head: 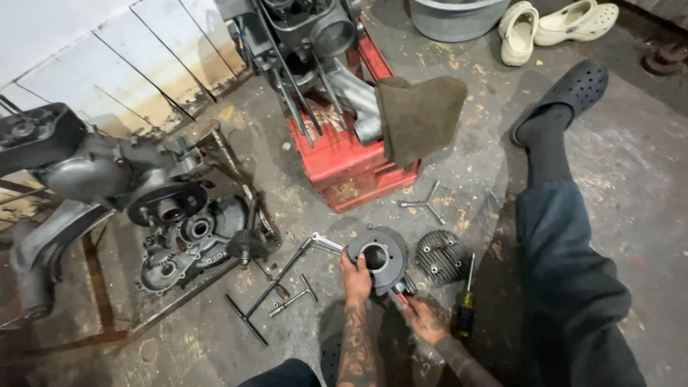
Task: The person sits on the floor and cleans a motorcycle cylinder head and cylinder block using a screwdriver. They scrape the surfaces of the metal parts to remove residue and then place the cleaned components on the floor.
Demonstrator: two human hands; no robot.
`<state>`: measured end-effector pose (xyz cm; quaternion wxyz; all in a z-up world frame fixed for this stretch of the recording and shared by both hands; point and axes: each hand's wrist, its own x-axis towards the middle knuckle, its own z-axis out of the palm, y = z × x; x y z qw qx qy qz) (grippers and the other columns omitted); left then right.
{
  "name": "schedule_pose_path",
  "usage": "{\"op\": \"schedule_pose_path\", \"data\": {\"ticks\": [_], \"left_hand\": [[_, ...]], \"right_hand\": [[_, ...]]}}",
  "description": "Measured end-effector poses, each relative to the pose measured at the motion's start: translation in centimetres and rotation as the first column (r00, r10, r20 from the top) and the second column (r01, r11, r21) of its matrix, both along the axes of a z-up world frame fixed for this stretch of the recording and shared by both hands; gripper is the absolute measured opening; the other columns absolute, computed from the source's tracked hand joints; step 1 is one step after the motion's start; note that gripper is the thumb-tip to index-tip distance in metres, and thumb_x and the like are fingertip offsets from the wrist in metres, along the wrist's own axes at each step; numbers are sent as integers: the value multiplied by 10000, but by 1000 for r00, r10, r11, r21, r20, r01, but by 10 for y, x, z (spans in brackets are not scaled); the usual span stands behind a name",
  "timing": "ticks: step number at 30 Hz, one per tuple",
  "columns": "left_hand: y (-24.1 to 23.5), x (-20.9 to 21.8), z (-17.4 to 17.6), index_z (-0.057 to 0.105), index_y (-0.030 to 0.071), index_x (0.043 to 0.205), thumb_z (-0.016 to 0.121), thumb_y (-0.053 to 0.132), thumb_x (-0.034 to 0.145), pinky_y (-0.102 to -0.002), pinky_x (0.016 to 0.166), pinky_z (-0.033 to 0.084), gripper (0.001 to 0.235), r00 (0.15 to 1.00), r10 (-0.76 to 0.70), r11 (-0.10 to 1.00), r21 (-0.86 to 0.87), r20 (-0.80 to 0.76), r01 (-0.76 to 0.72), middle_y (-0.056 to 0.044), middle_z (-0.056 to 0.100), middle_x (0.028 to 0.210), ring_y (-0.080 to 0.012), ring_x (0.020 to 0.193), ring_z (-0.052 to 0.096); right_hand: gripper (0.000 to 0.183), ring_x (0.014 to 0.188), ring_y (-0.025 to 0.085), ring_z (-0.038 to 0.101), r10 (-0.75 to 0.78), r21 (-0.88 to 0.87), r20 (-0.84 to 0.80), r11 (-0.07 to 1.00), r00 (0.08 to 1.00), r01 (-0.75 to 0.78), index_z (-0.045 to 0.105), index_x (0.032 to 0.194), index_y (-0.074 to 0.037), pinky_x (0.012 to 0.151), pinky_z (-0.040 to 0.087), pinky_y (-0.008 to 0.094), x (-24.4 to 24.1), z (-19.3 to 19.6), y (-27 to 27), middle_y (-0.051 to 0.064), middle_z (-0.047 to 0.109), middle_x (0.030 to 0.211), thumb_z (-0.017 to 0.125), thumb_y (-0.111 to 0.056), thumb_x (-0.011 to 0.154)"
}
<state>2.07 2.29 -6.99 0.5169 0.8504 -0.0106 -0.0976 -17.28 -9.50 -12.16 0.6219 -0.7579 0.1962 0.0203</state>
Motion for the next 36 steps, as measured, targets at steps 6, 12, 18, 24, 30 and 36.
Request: {"op": "schedule_pose_path", "data": {"ticks": [6,12,18,24,30,36], "left_hand": [[-3,-5,-2,378,103,1510,575,260,979,-476,1023,461,587,998,26,1000,13,54,-27,-249,545,1313,-412,1159,580],[-4,-6,-1,370,84,1511,568,269,982,-467,1064,441,595,996,30,999,23,85,-32,-249,511,1394,-418,1235,552],[-5,-3,-6,385,61,1505,586,242,962,-470,1082,427,607,994,29,999,9,101,-30,-243,506,1422,-418,1262,538],[-5,-6,3,401,66,1489,580,223,956,-458,1082,422,583,994,43,999,-30,96,-41,-225,505,1411,-400,1250,532],[-7,-5,14,386,94,1508,573,233,975,-474,1072,437,582,999,41,999,10,25,-42,-201,503,1415,-389,1250,541],[-6,-10,4,363,107,1530,573,257,964,-467,1081,411,622,998,60,998,-3,26,-60,-227,497,1404,-406,1251,520]], "right_hand": [[312,667,134,604,-49,-127,-283,992,958,13,731,1123,-134,631,487,304,-20,29,-1,-7,711,791,507,-282,963],[289,624,168,590,-156,-198,-263,975,952,105,736,1142,-207,615,488,340,-2,0,6,19,704,742,556,-265,924],[292,854,159,654,-379,179,132,918,916,353,606,1175,-35,805,535,307,-25,-62,6,80,724,1014,724,-108,917],[135,771,143,584,-453,60,75,892,889,449,696,1034,-38,745,475,273,3,-18,-7,36,710,882,671,-121,931],[270,928,228,674,-452,167,6,880,892,445,690,1192,17,853,551,346,-28,-44,-19,131,744,1073,647,-117,962],[186,731,141,583,-277,98,69,958,958,270,716,1087,-37,671,483,273,-7,-20,2,63,727,862,616,-41,930]]}}
